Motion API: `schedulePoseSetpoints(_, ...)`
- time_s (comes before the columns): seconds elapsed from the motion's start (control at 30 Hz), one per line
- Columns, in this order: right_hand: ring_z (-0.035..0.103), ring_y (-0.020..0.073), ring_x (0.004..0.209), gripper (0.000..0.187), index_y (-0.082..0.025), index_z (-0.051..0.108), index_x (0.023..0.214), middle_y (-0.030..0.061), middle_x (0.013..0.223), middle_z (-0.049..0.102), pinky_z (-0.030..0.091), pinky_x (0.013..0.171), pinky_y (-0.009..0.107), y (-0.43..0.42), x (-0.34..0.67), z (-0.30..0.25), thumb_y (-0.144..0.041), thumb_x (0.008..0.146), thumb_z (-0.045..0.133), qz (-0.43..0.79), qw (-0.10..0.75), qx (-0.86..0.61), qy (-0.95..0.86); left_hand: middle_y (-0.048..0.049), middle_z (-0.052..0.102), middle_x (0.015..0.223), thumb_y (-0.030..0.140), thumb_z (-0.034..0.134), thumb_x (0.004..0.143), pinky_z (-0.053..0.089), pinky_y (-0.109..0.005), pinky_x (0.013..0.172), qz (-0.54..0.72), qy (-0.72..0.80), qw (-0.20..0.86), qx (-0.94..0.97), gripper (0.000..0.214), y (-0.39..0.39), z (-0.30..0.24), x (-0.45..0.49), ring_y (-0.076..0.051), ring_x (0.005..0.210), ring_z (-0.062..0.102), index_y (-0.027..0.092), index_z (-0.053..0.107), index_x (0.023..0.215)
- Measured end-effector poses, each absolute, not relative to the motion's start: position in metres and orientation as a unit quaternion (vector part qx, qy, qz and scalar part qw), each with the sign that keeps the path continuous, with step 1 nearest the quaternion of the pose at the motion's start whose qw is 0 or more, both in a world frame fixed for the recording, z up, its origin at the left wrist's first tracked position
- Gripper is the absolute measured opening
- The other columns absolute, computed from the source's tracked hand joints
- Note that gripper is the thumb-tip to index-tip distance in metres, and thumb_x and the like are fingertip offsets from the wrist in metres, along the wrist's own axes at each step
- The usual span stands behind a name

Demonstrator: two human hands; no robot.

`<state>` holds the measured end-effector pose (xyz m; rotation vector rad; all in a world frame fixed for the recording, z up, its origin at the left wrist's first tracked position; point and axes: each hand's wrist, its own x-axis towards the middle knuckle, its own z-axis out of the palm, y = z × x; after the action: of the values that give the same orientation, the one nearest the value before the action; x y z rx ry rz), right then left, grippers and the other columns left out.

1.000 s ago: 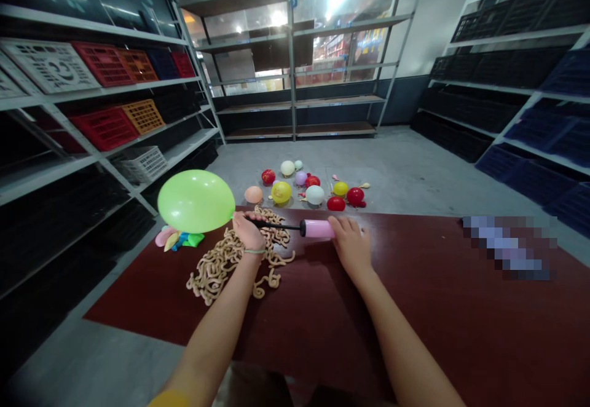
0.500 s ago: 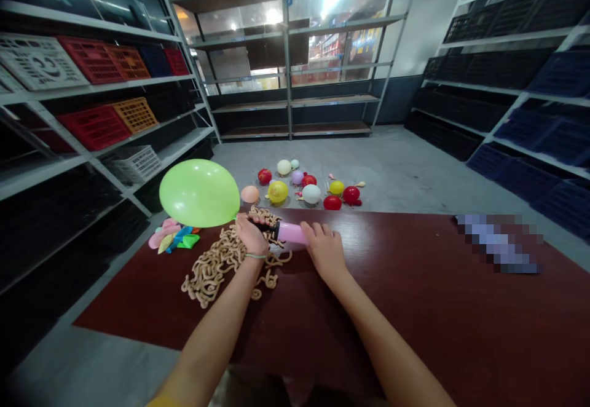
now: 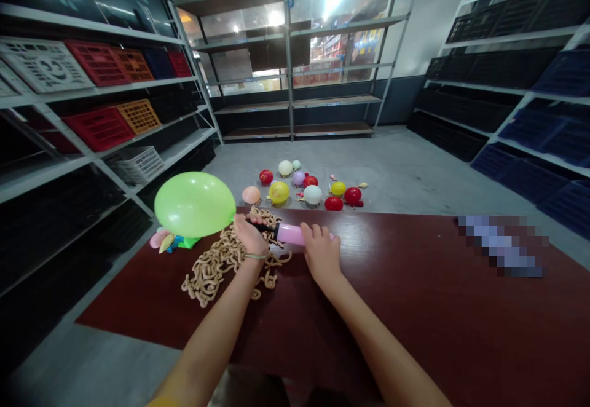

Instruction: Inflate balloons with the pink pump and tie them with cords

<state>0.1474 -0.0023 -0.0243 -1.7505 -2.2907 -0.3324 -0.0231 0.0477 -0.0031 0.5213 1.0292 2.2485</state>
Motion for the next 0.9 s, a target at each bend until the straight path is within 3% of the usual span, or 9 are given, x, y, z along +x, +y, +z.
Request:
schedulePoseSetpoints(0.1, 0.049, 0.0255, 0.103, 0.056, -0.029, 0.041, 0.143, 0.0089, 0.122, 0.059, 0.033, 0.077, 0.035, 0.000, 0.151, -0.028, -0.021, 0.089, 0.054, -0.094, 0.118, -0.564, -0.812, -0.0039, 0.059, 0.071, 0.047, 0.040, 0.099, 0.052, -0.032, 0.059, 0.836, 0.387, 0.333, 0.200, 0.040, 0.047, -0.012, -0.016, -0.014, 0.056, 0.056, 0.015, 0.060, 0.085)
schedulePoseSetpoints(0.2, 0.048, 0.0247, 0.106, 0.056, -0.028, 0.042, 0.143, 0.0083, 0.126, 0.059, 0.034, 0.079, 0.033, 0.012, 0.171, -0.032, -0.020, 0.089, 0.054, -0.095, 0.136, -0.539, -0.826, 0.0024, 0.045, 0.053, 0.045, 0.035, 0.098, 0.047, -0.030, 0.050, 0.829, 0.387, 0.353, 0.194, 0.040, 0.049, -0.016, -0.019, -0.012, 0.044, 0.046, 0.020, 0.045, 0.069)
schedulePoseSetpoints(0.4, 0.047, 0.0244, 0.109, 0.052, -0.024, 0.050, 0.135, 0.0085, 0.125, 0.060, 0.036, 0.081, 0.033, 0.031, 0.206, -0.040, -0.016, 0.085, 0.056, -0.116, 0.161, -0.561, -0.804, 0.0045, 0.042, 0.054, 0.039, 0.035, 0.096, 0.046, -0.028, 0.048, 0.847, 0.397, 0.319, 0.151, 0.031, 0.057, -0.017, -0.042, -0.012, 0.044, 0.045, 0.022, 0.038, 0.070)
schedulePoseSetpoints(0.6, 0.049, 0.0266, 0.106, 0.048, -0.027, 0.054, 0.128, 0.0088, 0.118, 0.062, 0.033, 0.075, 0.035, 0.008, 0.169, -0.035, -0.018, 0.081, 0.059, -0.110, 0.144, -0.616, -0.766, 0.0049, 0.041, 0.055, 0.038, 0.035, 0.098, 0.043, -0.026, 0.046, 0.845, 0.400, 0.323, 0.144, 0.030, 0.052, -0.024, -0.032, -0.012, 0.044, 0.044, 0.022, 0.037, 0.072)
schedulePoseSetpoints(0.9, 0.050, 0.0243, 0.105, 0.054, -0.028, 0.048, 0.137, 0.0062, 0.121, 0.061, 0.034, 0.077, 0.033, 0.022, 0.182, -0.040, -0.019, 0.084, 0.058, -0.089, 0.156, -0.538, -0.823, 0.0028, 0.044, 0.051, 0.042, 0.034, 0.099, 0.047, -0.029, 0.049, 0.820, 0.401, 0.380, 0.149, 0.038, 0.058, -0.028, -0.018, -0.013, 0.043, 0.048, 0.022, 0.039, 0.067)
